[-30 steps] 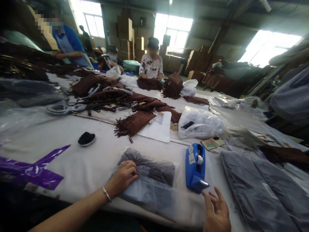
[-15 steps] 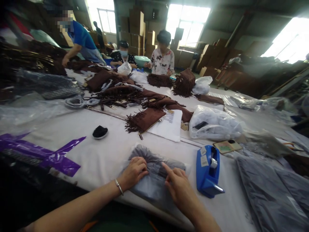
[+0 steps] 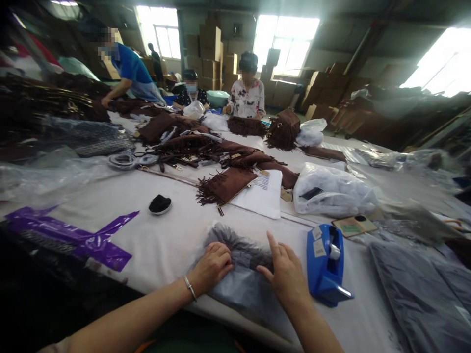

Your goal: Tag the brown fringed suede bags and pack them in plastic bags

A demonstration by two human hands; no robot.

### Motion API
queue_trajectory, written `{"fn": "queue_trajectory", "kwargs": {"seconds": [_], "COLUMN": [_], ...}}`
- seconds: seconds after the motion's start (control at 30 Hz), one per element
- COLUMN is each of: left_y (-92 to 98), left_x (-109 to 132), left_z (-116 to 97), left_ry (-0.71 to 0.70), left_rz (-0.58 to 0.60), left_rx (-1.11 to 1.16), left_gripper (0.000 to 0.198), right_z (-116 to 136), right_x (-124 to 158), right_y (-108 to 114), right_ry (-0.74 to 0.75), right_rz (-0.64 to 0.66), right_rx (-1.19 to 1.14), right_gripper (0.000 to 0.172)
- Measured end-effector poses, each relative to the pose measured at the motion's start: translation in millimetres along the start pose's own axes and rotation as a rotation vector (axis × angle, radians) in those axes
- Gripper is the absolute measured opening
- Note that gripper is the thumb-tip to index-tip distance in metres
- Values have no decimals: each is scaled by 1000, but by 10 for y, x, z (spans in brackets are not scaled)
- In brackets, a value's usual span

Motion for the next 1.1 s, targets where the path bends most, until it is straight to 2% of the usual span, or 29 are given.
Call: {"fn": "queue_trajectory", "kwargs": {"seconds": [0.07,0.13,0.2,0.27,0.33,0.43,0.53,0.6,0.67,0.83,0.97,1.1], "left_y": [1,52,164,314,444,509,460,416,375,325,314,313], "left_x": [-11,-15,-1,30,61,81,85,92,110,171,184,181], "left_z": [16,69,166,298,447,669,787,803,807,796,753,739], "left_ry": [15,42,71,104,156,304,414,424,417,398,370,349], "left_rz": [2,-11,-33,-50,-45,-5,-18,-58,-88,-129,-140,-141], "left_rx": [35,83,121,121,90,88,144,157,155,116,59,37], "left_gripper": [10,5,4,10,17,11,11,12,13,9,8,10], "right_z": [-32,-134,-238,-239,-79,361,760,936,1054,1253,1289,1095], "right_x": [38,69,76,29,-92,-350,-651,-838,-985,-1151,-1241,-1325], "right_y": [-140,-188,-88,17,39,-27,-150,-231,-293,-462,-578,-552], "right_ry": [78,62,-4,-45,-33,66,179,243,299,354,262,129], "right_rz": [-14,-67,-192,-237,-147,46,175,244,306,495,639,710], "right_rx": [-124,-166,-202,-336,-526,-681,-685,-643,-569,-323,-181,-104], "right_gripper": [88,75,55,34,27,30,36,46,47,26,27,33]}}
Point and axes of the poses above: each hand's wrist, its own x-axis away from the middle knuckle, its own y-axis out of the back of the hand, z = x × y, the point moved 7 cm from there along -x, towards the middle knuckle, and after that the axes turned 15 degrees about y, right-handed, at the moved point
